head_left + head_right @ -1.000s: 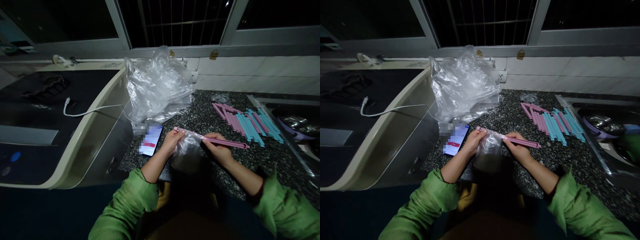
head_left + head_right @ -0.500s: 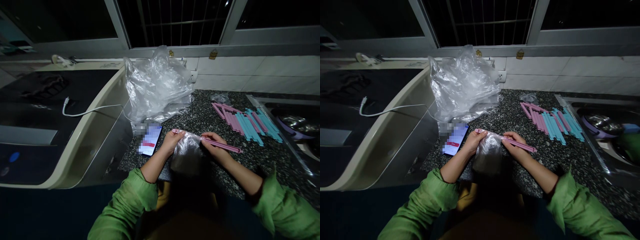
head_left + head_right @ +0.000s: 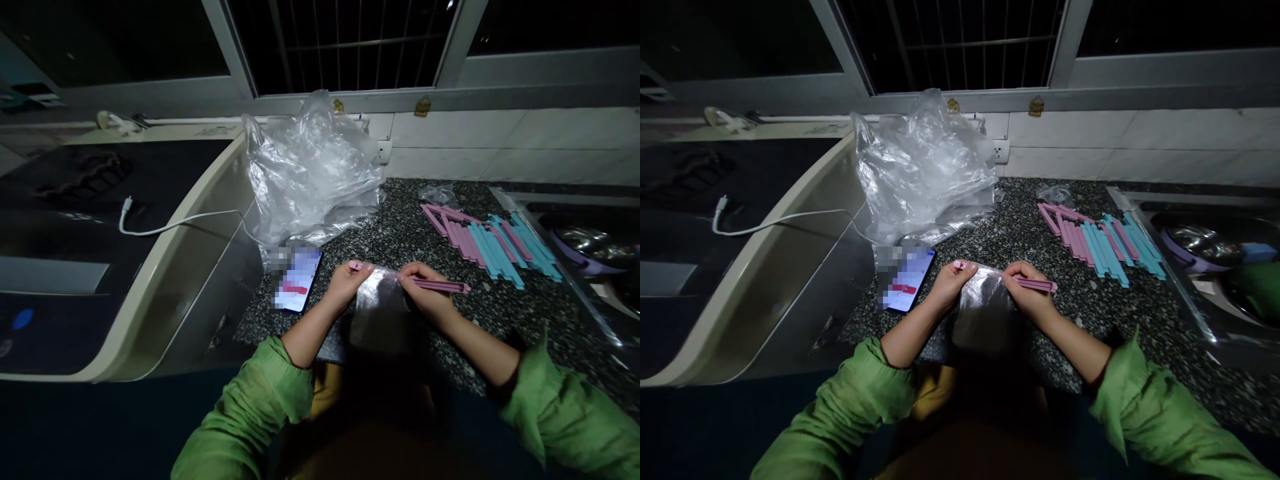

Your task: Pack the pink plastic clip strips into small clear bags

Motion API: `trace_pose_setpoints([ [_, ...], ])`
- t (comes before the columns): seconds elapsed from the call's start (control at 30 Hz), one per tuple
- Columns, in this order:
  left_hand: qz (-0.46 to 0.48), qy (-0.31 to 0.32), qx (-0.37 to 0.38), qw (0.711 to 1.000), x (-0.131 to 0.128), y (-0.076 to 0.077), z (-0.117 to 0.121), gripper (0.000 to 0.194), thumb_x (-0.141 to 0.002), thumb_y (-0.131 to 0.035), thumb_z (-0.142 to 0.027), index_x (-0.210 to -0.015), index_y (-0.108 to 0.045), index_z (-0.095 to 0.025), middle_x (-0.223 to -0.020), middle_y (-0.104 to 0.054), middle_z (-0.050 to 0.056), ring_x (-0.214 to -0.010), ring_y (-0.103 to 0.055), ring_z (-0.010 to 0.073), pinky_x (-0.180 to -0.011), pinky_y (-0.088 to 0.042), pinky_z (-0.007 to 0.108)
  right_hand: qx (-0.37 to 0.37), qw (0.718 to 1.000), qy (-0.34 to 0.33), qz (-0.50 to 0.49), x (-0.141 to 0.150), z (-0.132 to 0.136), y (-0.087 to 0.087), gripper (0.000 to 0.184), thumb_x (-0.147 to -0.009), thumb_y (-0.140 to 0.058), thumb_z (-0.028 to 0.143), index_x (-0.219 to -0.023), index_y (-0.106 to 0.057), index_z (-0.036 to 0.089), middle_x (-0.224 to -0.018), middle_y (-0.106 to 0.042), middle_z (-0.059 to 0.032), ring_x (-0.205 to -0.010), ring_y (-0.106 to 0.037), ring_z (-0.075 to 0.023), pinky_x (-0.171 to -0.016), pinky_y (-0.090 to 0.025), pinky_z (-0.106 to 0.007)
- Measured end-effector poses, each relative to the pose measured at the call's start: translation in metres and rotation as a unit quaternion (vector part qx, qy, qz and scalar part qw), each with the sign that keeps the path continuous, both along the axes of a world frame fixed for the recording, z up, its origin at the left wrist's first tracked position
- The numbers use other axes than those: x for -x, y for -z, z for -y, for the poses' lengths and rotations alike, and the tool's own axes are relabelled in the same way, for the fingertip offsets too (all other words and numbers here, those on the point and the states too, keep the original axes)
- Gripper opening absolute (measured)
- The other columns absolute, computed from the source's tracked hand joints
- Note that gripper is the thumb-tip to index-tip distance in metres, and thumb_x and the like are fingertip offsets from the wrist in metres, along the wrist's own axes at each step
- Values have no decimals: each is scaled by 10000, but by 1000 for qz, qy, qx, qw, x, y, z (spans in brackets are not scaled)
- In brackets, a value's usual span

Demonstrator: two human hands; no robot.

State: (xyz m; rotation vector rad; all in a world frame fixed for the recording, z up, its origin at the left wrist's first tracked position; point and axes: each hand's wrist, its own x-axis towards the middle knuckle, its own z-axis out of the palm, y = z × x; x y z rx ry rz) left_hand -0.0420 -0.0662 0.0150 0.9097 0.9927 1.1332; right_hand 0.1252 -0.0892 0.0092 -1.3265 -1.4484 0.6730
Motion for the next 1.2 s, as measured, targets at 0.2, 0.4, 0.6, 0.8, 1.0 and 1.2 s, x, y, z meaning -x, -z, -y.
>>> trace_pose_setpoints([
  [0.2,-18,8,-37,999,2,-2,1,365,-500,-759,-431,-596,-564,-138,-547,-486,-52,-543,-405,67,-553,-306,204,0,1000,27,-6,-1,1,1,154,-700,-597,329,-630,-539,206,-611,-572,17,-546,-507,-113,-501,-416,-230],
  [0.4,4,-6,-7,1000,2,4,-3,332,-496,-759,-390,-592,-564,-139,-534,-501,-53,-519,-411,66,-547,-306,206,-5,1000,10,4,-2,0,1,164,-709,-603,354,-664,-551,205,-660,-588,8,-571,-529,-119,-539,-448,-246],
  [0.6,92,-32,46,994,6,4,-5,341,-465,-773,-347,-556,-517,-140,-498,-499,-62,-470,-411,55,-511,-304,201,-8,998,-3,-69,-1,3,-5,276,-641,-678,354,-847,-554,218,-813,-647,-23,-695,-611,-150,-663,-518,-296],
  [0.8,141,-27,87,986,6,0,-5,299,-463,-763,-306,-579,-550,-131,-514,-560,-31,-468,-476,77,-514,-361,218,-35,991,-28,-123,0,7,-3,216,-711,-632,347,-875,-540,240,-852,-663,-23,-713,-638,-145,-725,-539,-315],
  [1.0,139,-24,85,986,5,0,-5,333,-442,-782,-311,-554,-526,-129,-478,-528,-46,-438,-448,61,-486,-336,202,-99,995,-14,-22,-4,6,0,147,-734,-619,280,-866,-596,218,-837,-623,-26,-684,-607,-126,-627,-533,-263],
  [1.2,128,-14,75,989,4,1,-4,355,-435,-782,-339,-547,-520,-128,-493,-528,-37,-446,-444,64,-490,-325,209,-183,980,-16,83,-7,6,-3,112,-766,-591,210,-877,-607,211,-830,-620,-29,-672,-588,-119,-606,-516,-254],
])
